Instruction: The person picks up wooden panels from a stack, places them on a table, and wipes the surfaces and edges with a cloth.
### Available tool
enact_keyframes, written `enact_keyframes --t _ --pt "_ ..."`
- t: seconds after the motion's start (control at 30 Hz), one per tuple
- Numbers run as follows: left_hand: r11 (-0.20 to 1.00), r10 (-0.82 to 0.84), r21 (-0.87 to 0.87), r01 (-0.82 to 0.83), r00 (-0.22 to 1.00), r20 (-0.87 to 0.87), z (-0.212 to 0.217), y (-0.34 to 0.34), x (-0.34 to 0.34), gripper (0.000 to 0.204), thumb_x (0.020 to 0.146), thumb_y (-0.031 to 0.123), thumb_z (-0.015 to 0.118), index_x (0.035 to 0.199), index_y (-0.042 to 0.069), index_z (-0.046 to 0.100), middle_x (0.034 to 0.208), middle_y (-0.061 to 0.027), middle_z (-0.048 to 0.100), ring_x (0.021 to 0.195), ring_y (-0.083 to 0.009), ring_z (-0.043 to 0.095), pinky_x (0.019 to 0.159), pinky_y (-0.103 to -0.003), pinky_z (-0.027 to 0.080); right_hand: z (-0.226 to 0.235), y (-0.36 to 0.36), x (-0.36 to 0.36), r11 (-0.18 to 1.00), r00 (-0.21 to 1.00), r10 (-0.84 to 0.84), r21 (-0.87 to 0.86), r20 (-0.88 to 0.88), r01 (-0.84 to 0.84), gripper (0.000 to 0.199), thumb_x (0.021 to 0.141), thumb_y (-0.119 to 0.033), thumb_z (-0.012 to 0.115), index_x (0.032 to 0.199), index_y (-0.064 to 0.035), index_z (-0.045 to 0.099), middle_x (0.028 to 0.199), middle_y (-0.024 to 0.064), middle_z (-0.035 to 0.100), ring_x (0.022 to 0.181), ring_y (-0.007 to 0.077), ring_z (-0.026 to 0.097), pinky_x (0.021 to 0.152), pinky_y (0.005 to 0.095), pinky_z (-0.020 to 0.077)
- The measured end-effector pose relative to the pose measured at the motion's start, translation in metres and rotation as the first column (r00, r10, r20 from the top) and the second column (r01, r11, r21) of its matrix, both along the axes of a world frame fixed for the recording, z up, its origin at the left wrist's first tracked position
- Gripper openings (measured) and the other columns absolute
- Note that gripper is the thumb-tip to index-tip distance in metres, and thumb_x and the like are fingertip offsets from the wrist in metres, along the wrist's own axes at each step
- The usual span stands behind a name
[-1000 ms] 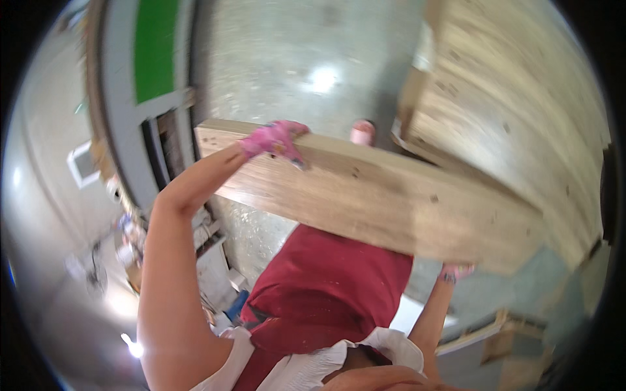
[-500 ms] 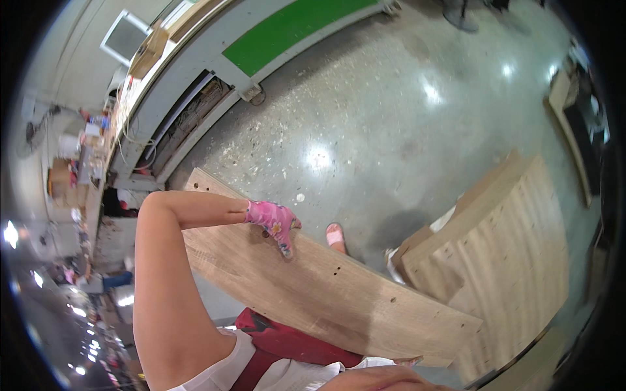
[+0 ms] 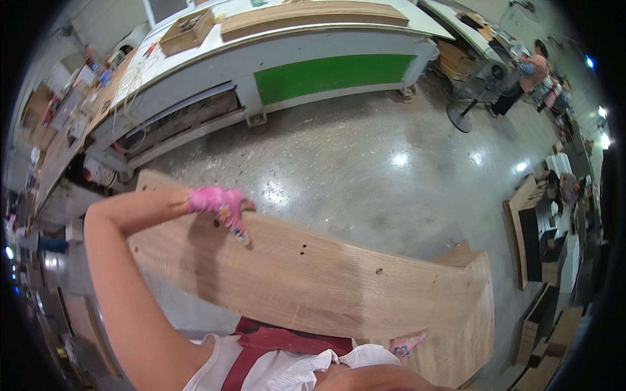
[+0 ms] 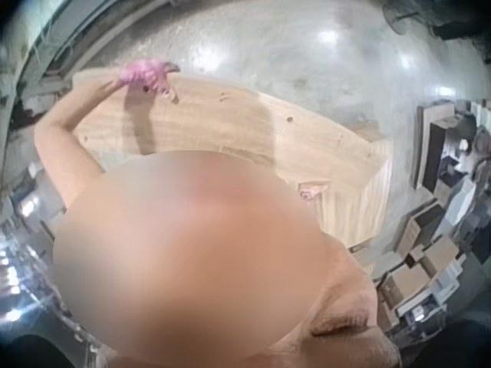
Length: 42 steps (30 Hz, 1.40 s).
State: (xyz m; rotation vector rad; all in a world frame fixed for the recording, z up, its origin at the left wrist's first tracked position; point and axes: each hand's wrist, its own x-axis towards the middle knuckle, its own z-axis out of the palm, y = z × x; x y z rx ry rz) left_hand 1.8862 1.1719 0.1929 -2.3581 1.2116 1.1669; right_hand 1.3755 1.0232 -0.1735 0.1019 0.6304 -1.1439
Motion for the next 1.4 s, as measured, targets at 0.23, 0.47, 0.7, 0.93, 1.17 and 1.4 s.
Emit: enact_keyframes --t 0.23,0.47,0.7,0.93,1.17,1.4 --pt "0.977 0.201 -0.039 -0.209 0.968 -0.148 0.016 0.012 0.04 0.097 0.05 0.045 0.08 0.125 0.001 0.039 0.106 -0.0137 0.056 0.079 -0.0193 0.06 0.052 -0.026 0.05 0.07 -0.094 0.066 0.981 0.972 0.097 -0.146 -0.216 -0.13 0.063 0.086 -0.054 0.027 0.132 -0.0109 0.032 0.135 0.009 0.033 0.122 0.0281 0.032 0.1 0.0435 0.0261" --pt "0.985 0.069 -0.168 -0.048 0.99 0.121 0.081 -0.079 0.087 0.1 0.051 0.056 0.075 0.125 -0.001 0.038 0.119 -0.0171 0.049 0.105 -0.0276 0.051 0.085 -0.032 0.044 0.147 -0.239 0.196 0.984 0.918 0.153 -0.033 -0.365 -0.177 0.07 0.082 -0.059 0.03 0.134 -0.0129 0.028 0.137 0.0081 0.031 0.123 0.028 0.03 0.102 0.0439 0.0226" --pt "0.944 0.285 -0.19 -0.27 0.957 0.057 0.142 -0.156 0.154 0.097 0.052 0.053 0.075 0.123 -0.002 0.04 0.123 -0.018 0.045 0.109 -0.0298 0.048 0.085 -0.032 0.044 0.214 -0.375 0.324 0.958 0.899 0.282 0.046 -0.334 -0.284 0.061 0.084 -0.052 0.034 0.129 -0.0121 0.036 0.13 0.0085 0.04 0.117 0.0284 0.039 0.096 0.046 0.0314" --pt "0.899 0.39 -0.232 -0.372 0.92 0.035 0.152 -0.207 0.269 0.095 0.054 0.05 0.076 0.124 -0.002 0.039 0.122 -0.0189 0.045 0.105 -0.0306 0.051 0.085 -0.034 0.045 0.274 -0.489 0.476 0.92 0.848 0.36 -0.002 -0.389 -0.391 0.062 0.083 -0.052 0.035 0.13 -0.0123 0.034 0.132 0.009 0.037 0.117 0.0297 0.038 0.095 0.0477 0.0315" --pt "0.818 0.447 -0.373 -0.437 0.892 -0.066 0.162 -0.283 0.421 0.091 0.05 0.044 0.08 0.12 -0.002 0.044 0.115 -0.0193 0.05 0.107 -0.0273 0.05 0.091 -0.033 0.039 0.349 -0.581 0.623 0.937 0.842 0.221 -0.132 -0.493 -0.323 0.062 0.083 -0.053 0.037 0.13 -0.0125 0.034 0.132 0.0097 0.037 0.117 0.0297 0.038 0.095 0.0455 0.033" --pt "0.781 0.481 -0.405 -0.475 0.871 -0.094 0.17 -0.338 0.52 0.096 0.044 0.04 0.084 0.121 -0.002 0.043 0.119 -0.0171 0.049 0.115 -0.0253 0.044 0.095 -0.032 0.035 0.391 -0.644 0.707 0.9 0.893 0.269 -0.236 -0.361 -0.366 0.072 0.08 -0.057 0.044 0.131 -0.009 0.03 0.134 0.011 0.032 0.119 0.0298 0.034 0.096 0.0437 0.0308"
